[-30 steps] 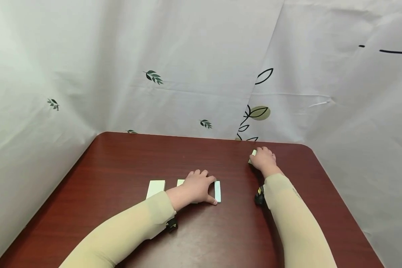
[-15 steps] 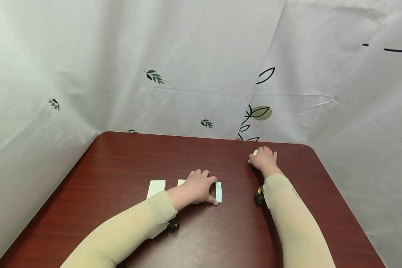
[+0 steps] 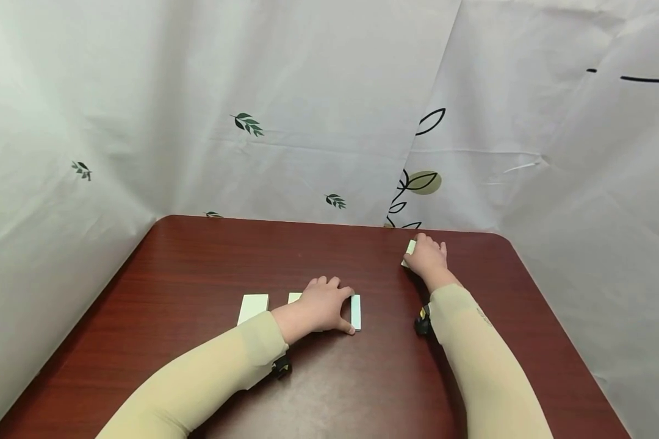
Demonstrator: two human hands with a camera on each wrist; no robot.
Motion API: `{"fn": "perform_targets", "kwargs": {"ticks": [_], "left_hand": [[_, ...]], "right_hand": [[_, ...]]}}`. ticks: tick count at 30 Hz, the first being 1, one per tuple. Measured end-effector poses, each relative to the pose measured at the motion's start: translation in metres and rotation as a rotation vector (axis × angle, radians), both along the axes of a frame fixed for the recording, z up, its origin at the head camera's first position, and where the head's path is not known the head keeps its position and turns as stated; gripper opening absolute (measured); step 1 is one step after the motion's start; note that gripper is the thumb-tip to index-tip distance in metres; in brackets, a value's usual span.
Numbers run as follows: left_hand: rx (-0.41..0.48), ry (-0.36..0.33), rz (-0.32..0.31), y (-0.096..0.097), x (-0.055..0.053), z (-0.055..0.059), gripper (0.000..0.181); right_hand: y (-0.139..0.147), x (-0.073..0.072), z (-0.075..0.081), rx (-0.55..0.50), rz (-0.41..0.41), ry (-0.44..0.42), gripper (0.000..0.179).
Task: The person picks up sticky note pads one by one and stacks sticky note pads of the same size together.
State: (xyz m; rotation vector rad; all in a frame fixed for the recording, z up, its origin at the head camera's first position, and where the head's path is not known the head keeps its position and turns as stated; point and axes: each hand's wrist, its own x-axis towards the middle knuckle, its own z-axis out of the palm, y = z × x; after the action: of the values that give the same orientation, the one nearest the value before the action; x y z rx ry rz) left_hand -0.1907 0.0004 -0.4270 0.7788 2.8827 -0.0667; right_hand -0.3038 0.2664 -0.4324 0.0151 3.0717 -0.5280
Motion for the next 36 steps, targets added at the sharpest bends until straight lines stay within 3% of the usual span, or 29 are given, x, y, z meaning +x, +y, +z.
{"fn": "perform_targets", "kwargs": {"ticks": [8,15,24,36], "left_hand": [[0.011,0.002,-0.004,-0.002,-0.001,-0.001,0.081],[0.004,-0.001,-0.007,0.0,-0.002,0.001,0.082],[0.016,0.001,-0.017,0.0,-0.002,0.001,0.082],[0.017,-0.014,-0.015,0.0,-0.003,0.001,0.083]], "right_hand": [[-0.005,0.005,-0.001,-0.086,0.034,0.009,0.047],[-0.005,0.014,-0.003,-0.23,0.039,0.042,0.036],[-0.009,0.035,-0.003,-0.51,0.034,-0.098,0.035],[-0.021,0.075,-0.012,-0.652,0.095,-0.199,0.032]]}}
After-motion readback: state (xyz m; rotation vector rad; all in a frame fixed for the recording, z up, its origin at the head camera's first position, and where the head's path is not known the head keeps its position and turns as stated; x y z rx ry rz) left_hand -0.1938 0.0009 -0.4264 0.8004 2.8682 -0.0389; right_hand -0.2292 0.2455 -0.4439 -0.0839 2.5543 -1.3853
